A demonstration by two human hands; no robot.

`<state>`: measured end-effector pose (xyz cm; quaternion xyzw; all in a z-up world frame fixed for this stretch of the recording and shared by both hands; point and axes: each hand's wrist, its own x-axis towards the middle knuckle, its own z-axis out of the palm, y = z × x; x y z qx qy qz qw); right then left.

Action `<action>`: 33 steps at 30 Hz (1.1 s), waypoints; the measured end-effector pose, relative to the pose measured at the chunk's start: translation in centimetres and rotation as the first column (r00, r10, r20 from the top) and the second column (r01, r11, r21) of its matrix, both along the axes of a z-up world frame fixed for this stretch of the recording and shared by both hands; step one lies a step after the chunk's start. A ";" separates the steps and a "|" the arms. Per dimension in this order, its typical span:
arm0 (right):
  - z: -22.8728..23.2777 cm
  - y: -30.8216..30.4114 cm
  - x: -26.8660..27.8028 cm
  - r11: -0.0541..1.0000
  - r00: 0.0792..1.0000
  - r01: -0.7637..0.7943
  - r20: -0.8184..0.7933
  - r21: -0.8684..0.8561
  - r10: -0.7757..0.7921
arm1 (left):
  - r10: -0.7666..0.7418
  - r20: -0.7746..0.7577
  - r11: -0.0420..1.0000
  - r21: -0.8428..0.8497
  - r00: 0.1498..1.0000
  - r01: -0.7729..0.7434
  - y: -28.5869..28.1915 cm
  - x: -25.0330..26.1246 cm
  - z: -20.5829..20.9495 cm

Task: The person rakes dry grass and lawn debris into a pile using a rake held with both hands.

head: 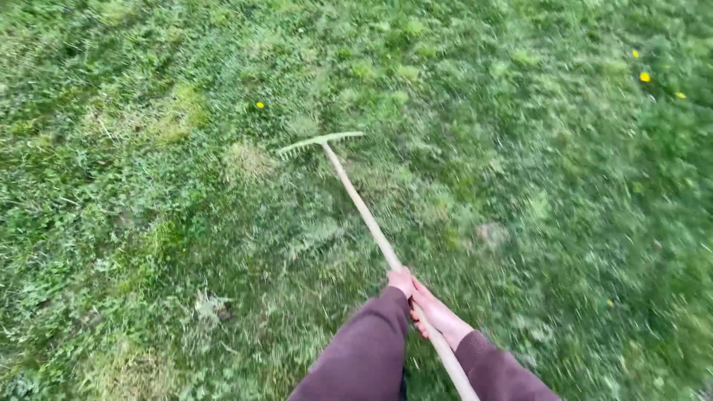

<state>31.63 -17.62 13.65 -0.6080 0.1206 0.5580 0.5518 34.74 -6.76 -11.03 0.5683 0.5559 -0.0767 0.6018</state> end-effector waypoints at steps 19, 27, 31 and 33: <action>6.1 -26.2 -21.5 0.999 0.998 -0.005 -0.062 -0.044 0.002 | 0.055 -0.038 0.998 0.002 0.998 -0.055 -28.6 -22.2 2.8; 10.0 -25.7 -21.8 1.000 0.999 0.021 -0.043 -0.021 -0.022 | 0.030 0.122 1.000 0.001 0.992 -0.031 -28.7 -23.4 5.3; 10.4 -20.7 -19.1 0.998 0.998 -0.058 0.011 -0.012 0.058 | 0.058 0.103 0.998 -0.022 0.993 -0.056 -22.4 -21.7 10.3; 9.8 -17.7 -17.4 0.995 0.995 -0.094 0.015 -0.043 0.095 | 0.073 0.110 0.995 -0.075 0.991 -0.065 -18.2 -20.3 13.1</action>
